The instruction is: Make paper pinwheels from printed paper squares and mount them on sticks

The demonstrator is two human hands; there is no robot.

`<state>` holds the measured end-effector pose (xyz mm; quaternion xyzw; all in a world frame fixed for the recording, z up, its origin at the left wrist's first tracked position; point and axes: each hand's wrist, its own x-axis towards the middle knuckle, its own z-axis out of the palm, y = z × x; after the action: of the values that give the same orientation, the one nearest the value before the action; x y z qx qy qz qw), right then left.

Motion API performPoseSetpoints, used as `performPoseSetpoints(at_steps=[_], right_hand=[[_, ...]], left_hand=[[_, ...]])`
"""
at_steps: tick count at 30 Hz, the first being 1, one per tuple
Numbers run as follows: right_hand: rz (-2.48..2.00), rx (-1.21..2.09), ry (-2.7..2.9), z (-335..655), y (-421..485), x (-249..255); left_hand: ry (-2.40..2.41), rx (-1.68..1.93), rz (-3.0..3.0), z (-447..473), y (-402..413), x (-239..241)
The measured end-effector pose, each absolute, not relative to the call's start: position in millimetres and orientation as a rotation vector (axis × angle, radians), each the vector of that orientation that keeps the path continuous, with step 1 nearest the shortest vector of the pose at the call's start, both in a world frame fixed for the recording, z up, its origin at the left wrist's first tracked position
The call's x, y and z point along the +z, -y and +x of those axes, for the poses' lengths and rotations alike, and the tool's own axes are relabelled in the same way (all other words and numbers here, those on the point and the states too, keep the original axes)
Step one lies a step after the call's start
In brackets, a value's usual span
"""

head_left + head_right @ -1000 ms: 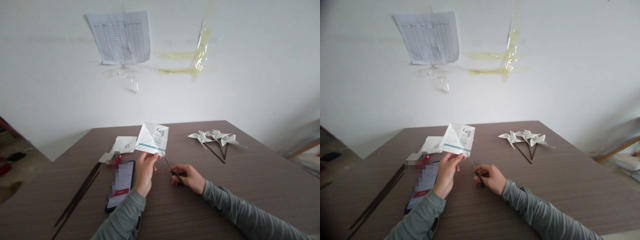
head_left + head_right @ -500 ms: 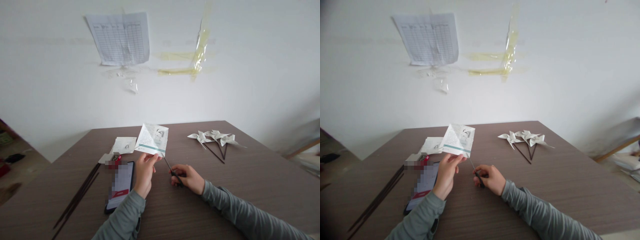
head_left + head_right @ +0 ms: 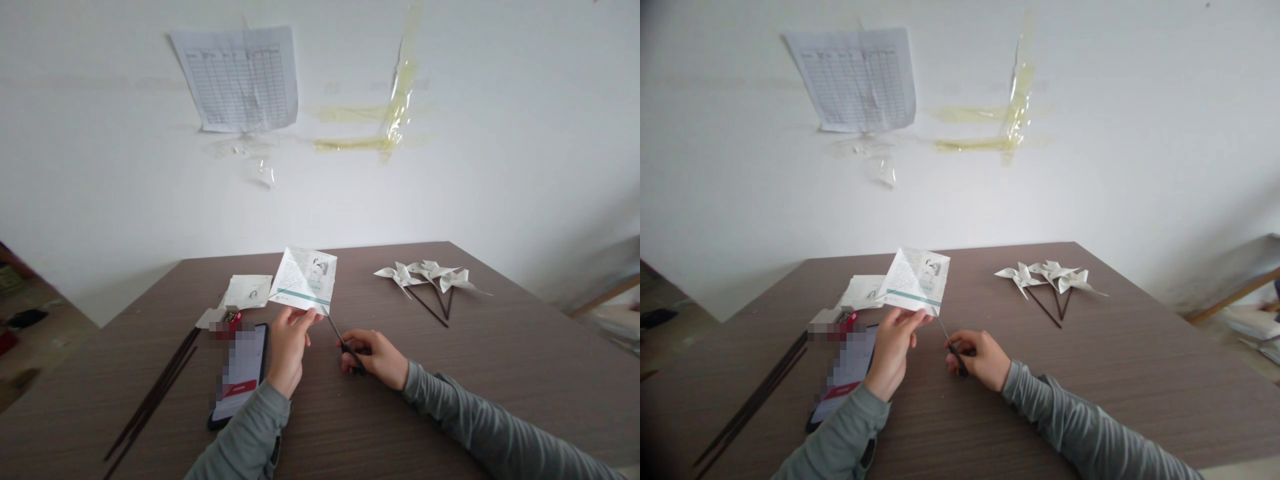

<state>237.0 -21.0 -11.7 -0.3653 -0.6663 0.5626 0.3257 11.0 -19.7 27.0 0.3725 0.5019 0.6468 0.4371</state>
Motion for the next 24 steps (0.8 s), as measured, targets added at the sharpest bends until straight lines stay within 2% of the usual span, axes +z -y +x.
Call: performPoseSetpoints(at_steps=[24], right_hand=[[-0.972,1.479,1.759,236.1,20.1,-11.2]], left_hand=[[-1.246,1.602,0.906,11.8,21.3,31.7]])
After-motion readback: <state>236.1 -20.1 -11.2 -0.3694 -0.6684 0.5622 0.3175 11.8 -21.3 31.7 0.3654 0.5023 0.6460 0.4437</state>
